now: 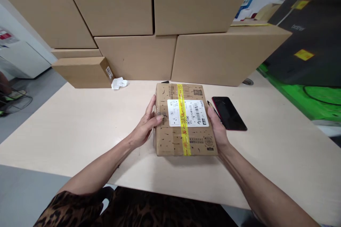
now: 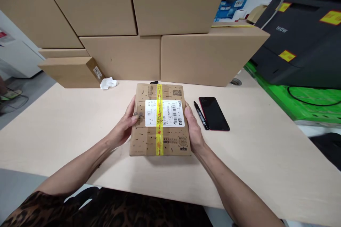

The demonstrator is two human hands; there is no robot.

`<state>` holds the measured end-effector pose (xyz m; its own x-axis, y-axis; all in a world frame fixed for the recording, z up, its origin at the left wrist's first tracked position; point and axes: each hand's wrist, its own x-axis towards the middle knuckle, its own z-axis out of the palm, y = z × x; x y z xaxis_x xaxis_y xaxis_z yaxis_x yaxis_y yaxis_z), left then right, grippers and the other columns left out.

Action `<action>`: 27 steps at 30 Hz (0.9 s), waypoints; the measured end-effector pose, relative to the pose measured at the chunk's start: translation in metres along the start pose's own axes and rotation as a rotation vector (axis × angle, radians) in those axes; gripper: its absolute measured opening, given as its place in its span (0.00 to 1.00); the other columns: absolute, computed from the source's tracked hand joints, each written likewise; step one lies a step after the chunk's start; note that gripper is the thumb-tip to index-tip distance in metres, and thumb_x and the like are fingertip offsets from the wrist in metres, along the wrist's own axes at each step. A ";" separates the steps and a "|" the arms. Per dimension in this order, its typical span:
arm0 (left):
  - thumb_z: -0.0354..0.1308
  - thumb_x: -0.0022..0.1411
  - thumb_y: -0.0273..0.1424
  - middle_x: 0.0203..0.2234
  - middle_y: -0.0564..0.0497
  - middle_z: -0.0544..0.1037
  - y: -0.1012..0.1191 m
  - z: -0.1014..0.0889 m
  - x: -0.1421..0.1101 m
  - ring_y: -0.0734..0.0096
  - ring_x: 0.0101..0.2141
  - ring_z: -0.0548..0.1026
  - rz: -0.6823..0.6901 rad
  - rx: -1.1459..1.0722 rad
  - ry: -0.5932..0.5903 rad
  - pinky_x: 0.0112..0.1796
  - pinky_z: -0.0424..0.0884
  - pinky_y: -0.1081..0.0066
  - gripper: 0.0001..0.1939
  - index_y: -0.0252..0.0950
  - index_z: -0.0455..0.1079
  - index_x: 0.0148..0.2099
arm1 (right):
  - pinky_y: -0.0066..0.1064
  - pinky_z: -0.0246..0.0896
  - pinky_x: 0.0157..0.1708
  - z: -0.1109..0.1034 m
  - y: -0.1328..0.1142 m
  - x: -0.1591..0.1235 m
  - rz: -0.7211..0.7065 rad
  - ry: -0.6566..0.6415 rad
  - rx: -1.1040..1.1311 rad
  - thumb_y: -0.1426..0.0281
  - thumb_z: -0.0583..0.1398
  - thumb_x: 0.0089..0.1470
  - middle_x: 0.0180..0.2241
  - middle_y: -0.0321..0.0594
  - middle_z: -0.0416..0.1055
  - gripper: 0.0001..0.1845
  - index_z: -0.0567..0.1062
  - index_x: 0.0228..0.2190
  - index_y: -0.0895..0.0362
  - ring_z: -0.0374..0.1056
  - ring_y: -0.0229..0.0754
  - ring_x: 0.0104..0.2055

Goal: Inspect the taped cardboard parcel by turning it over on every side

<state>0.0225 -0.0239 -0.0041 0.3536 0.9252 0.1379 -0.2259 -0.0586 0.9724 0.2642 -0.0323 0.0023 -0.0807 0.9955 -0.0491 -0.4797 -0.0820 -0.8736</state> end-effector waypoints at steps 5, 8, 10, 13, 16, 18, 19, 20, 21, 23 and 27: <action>0.70 0.63 0.49 0.81 0.53 0.44 -0.004 -0.008 -0.002 0.28 0.75 0.55 0.137 0.145 -0.030 0.69 0.63 0.32 0.56 0.63 0.38 0.81 | 0.55 0.66 0.70 -0.018 0.009 0.000 -0.194 0.011 -0.099 0.50 0.63 0.65 0.64 0.34 0.77 0.25 0.76 0.60 0.39 0.65 0.55 0.73; 0.73 0.59 0.48 0.82 0.50 0.37 -0.001 -0.014 -0.003 0.30 0.78 0.42 0.378 0.381 -0.104 0.74 0.50 0.33 0.67 0.58 0.27 0.81 | 0.54 0.58 0.75 -0.026 0.014 -0.001 -0.377 0.084 -0.154 0.50 0.65 0.62 0.65 0.35 0.76 0.28 0.75 0.62 0.38 0.59 0.54 0.76; 0.75 0.56 0.46 0.82 0.48 0.36 0.002 -0.018 -0.002 0.29 0.79 0.37 0.490 0.564 -0.154 0.75 0.43 0.33 0.71 0.54 0.24 0.82 | 0.54 0.51 0.77 -0.024 0.015 -0.001 -0.484 0.152 -0.149 0.49 0.64 0.63 0.65 0.34 0.76 0.26 0.77 0.59 0.38 0.56 0.52 0.78; 0.74 0.55 0.42 0.82 0.49 0.31 0.004 -0.025 0.002 0.29 0.78 0.34 0.615 0.779 -0.196 0.75 0.38 0.31 0.71 0.53 0.25 0.82 | 0.55 0.50 0.78 -0.013 0.011 0.001 -0.579 0.224 -0.080 0.44 0.59 0.65 0.63 0.32 0.77 0.22 0.81 0.52 0.38 0.57 0.51 0.77; 0.70 0.59 0.38 0.82 0.51 0.31 0.004 -0.030 0.006 0.32 0.79 0.35 0.655 0.816 -0.218 0.75 0.41 0.32 0.66 0.55 0.25 0.82 | 0.56 0.55 0.75 -0.005 0.001 0.002 -0.549 0.254 -0.005 0.42 0.58 0.65 0.56 0.37 0.82 0.24 0.84 0.45 0.42 0.66 0.53 0.72; 0.68 0.61 0.38 0.82 0.52 0.34 0.003 -0.031 0.006 0.33 0.79 0.36 0.638 0.768 -0.217 0.75 0.40 0.32 0.62 0.56 0.28 0.82 | 0.57 0.58 0.74 -0.004 -0.005 0.001 -0.504 0.264 0.024 0.42 0.59 0.63 0.49 0.38 0.84 0.24 0.85 0.44 0.43 0.73 0.54 0.65; 0.68 0.62 0.38 0.82 0.52 0.36 0.002 -0.031 0.005 0.34 0.79 0.37 0.613 0.725 -0.210 0.75 0.39 0.33 0.60 0.57 0.29 0.82 | 0.58 0.58 0.73 -0.005 -0.007 0.001 -0.490 0.269 0.029 0.42 0.60 0.62 0.46 0.37 0.85 0.23 0.84 0.44 0.44 0.75 0.54 0.63; 0.67 0.63 0.40 0.82 0.51 0.38 0.002 -0.031 0.004 0.34 0.79 0.39 0.573 0.665 -0.198 0.75 0.40 0.33 0.59 0.58 0.30 0.82 | 0.58 0.58 0.73 -0.006 -0.009 0.002 -0.486 0.273 0.027 0.43 0.61 0.62 0.45 0.37 0.84 0.22 0.84 0.43 0.44 0.76 0.54 0.61; 0.67 0.65 0.42 0.81 0.51 0.41 0.002 -0.031 0.003 0.35 0.79 0.41 0.522 0.591 -0.180 0.75 0.42 0.33 0.57 0.59 0.32 0.82 | 0.58 0.58 0.73 -0.007 -0.009 0.002 -0.487 0.275 0.019 0.44 0.61 0.62 0.45 0.36 0.84 0.22 0.84 0.44 0.44 0.76 0.54 0.61; 0.64 0.67 0.51 0.80 0.51 0.45 0.001 -0.030 0.001 0.35 0.78 0.43 0.415 0.443 -0.140 0.75 0.46 0.34 0.50 0.59 0.40 0.81 | 0.58 0.56 0.74 -0.010 -0.006 0.003 -0.491 0.261 -0.004 0.44 0.61 0.63 0.49 0.37 0.84 0.22 0.83 0.45 0.44 0.74 0.54 0.64; 0.49 0.69 0.67 0.80 0.55 0.47 0.001 -0.023 -0.001 0.37 0.78 0.41 0.306 0.273 -0.088 0.75 0.47 0.37 0.42 0.60 0.53 0.78 | 0.58 0.52 0.76 -0.015 0.003 0.003 -0.515 0.189 -0.056 0.44 0.57 0.66 0.56 0.38 0.81 0.24 0.82 0.50 0.43 0.67 0.54 0.71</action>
<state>0.0011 -0.0157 -0.0079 0.3861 0.8149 0.4324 -0.0876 -0.4342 0.8966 0.2756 -0.0288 -0.0077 0.3134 0.8978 0.3096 -0.3684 0.4154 -0.8317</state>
